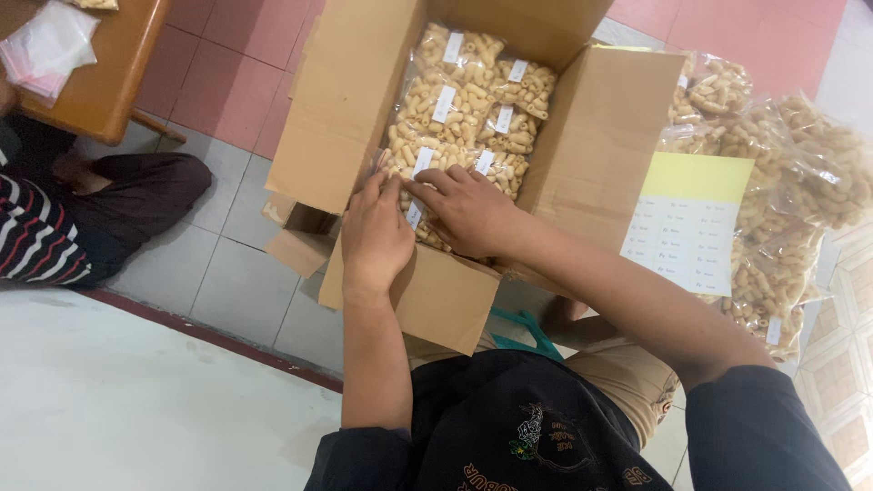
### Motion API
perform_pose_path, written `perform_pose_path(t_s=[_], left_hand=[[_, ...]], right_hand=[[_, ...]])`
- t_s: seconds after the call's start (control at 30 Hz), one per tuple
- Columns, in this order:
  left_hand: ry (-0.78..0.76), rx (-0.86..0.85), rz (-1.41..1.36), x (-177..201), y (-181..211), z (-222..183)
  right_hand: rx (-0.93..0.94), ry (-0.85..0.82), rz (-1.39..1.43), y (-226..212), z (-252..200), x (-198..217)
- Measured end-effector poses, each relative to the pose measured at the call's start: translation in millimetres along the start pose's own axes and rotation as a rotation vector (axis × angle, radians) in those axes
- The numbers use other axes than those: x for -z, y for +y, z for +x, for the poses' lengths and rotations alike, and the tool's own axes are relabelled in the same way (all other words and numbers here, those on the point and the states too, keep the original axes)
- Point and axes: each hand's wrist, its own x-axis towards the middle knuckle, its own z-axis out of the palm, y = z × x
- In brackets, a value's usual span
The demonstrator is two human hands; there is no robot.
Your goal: The person peels small white labels from a yellow sheet and applies them to plastic bags filled with snacks, then places the labeled bags into a cardboard box.
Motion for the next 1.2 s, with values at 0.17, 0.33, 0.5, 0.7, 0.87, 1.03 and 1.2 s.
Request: perform_pose_path(t_s=[0.17, 0.33, 0.5, 0.7, 0.87, 1.03, 1.2], left_hand=[[0.014, -0.013, -0.021, 8, 9, -3], [0.023, -0.038, 0.011, -7, -3, 2], [0.019, -0.014, 0.02, -4, 2, 2], [0.061, -0.057, -0.058, 21, 38, -14], [0.048, -0.101, 0.026, -2, 30, -10], [0.077, -0.102, 0.101, -15, 19, -3], [0.141, -0.181, 0.005, -5, 52, -24]], right_hand=[[-0.008, 0.018, -0.081, -3, -5, -5], [-0.01, 0.017, -0.002, -2, -4, -8], [-0.004, 0.021, 0.075, -3, -12, 4], [-0.054, -0.013, 0.163, -6, -40, 39], [-0.13, -0.049, 0.12, -5, -75, 49], [-0.174, -0.048, 0.118, -1, -99, 34], [-0.141, 0.076, 0.26, -11, -121, 32]])
